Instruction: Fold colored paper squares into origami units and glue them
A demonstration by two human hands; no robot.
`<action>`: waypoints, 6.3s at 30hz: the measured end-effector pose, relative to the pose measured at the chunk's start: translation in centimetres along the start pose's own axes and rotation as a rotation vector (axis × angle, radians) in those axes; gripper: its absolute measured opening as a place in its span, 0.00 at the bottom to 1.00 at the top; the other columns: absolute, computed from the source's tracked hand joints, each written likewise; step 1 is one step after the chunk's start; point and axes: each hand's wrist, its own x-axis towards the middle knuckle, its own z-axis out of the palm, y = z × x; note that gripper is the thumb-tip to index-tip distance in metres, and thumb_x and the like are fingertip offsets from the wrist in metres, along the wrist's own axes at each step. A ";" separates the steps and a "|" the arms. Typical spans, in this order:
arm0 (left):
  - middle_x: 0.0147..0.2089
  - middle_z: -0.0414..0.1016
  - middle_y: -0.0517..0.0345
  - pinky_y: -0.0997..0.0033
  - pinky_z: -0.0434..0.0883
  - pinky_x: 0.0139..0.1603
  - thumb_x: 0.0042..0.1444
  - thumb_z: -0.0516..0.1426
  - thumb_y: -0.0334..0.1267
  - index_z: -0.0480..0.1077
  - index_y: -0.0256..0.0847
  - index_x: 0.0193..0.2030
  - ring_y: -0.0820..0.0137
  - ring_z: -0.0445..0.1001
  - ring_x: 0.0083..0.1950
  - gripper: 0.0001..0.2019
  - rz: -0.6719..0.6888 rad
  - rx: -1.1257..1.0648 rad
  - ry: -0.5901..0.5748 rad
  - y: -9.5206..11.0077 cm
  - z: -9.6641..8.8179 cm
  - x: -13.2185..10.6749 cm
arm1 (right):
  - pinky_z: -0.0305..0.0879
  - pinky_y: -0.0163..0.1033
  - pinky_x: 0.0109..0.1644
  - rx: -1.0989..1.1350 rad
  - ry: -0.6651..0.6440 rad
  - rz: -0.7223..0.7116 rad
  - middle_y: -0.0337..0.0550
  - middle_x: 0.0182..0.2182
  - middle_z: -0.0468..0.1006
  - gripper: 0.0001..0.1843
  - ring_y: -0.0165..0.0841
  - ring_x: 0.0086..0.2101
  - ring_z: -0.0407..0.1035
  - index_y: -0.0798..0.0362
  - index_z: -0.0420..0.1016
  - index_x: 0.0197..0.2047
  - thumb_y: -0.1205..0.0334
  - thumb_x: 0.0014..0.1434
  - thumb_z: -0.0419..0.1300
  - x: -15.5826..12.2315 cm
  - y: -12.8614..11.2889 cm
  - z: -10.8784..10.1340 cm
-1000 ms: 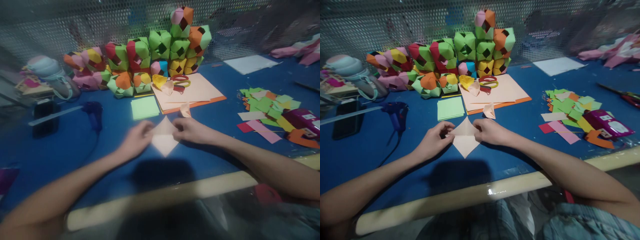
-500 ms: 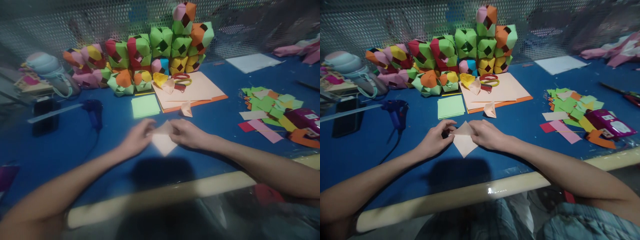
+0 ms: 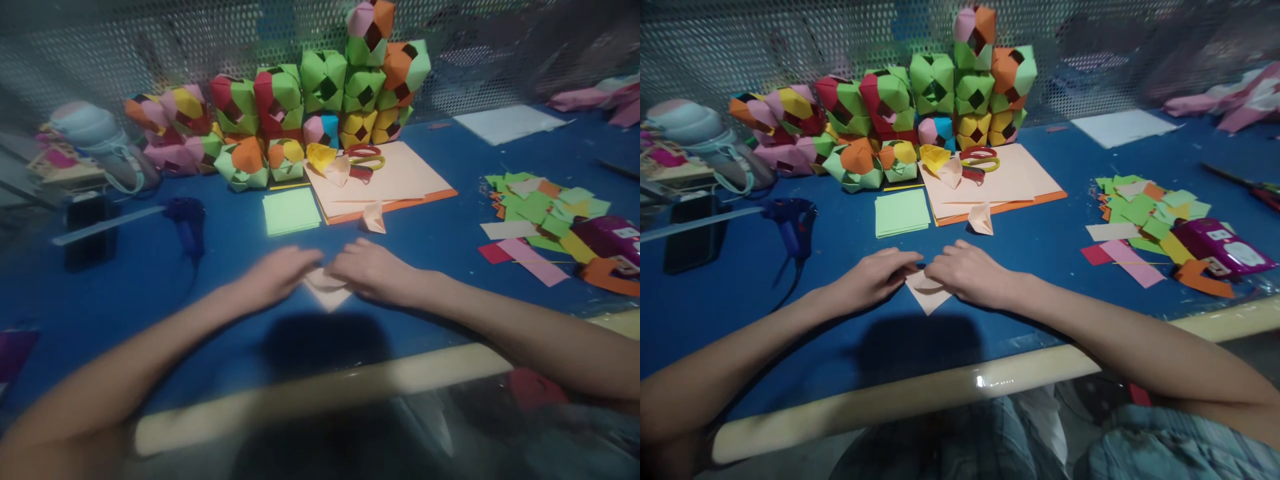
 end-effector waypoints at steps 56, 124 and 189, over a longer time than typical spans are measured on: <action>0.40 0.72 0.58 0.71 0.67 0.41 0.50 0.54 0.29 0.66 0.39 0.45 0.72 0.70 0.39 0.14 -0.311 -0.304 0.289 1.3 0.9 0.1 | 0.61 0.35 0.30 0.609 0.276 0.555 0.43 0.32 0.74 0.22 0.30 0.27 0.65 0.57 0.66 0.51 0.66 0.52 0.54 -1.2 -0.7 0.0; 0.33 0.73 0.60 0.75 0.67 0.32 0.53 0.54 0.39 0.70 0.37 0.38 0.73 0.69 0.32 0.09 -0.359 -0.435 0.211 2.5 -0.2 -0.1 | 0.63 0.34 0.30 0.867 0.384 0.685 0.38 0.24 0.73 0.12 0.28 0.26 0.66 0.58 0.73 0.40 0.61 0.52 0.58 -1.1 -0.3 -1.2; 0.41 0.76 0.51 0.71 0.66 0.37 0.53 0.55 0.48 0.75 0.37 0.40 0.67 0.70 0.38 0.17 -0.453 -0.812 0.274 4.1 1.6 -0.4 | 0.62 0.32 0.30 0.910 0.572 0.637 0.39 0.25 0.75 0.07 0.26 0.26 0.66 0.56 0.72 0.28 0.61 0.52 0.59 0.0 -2.4 -1.2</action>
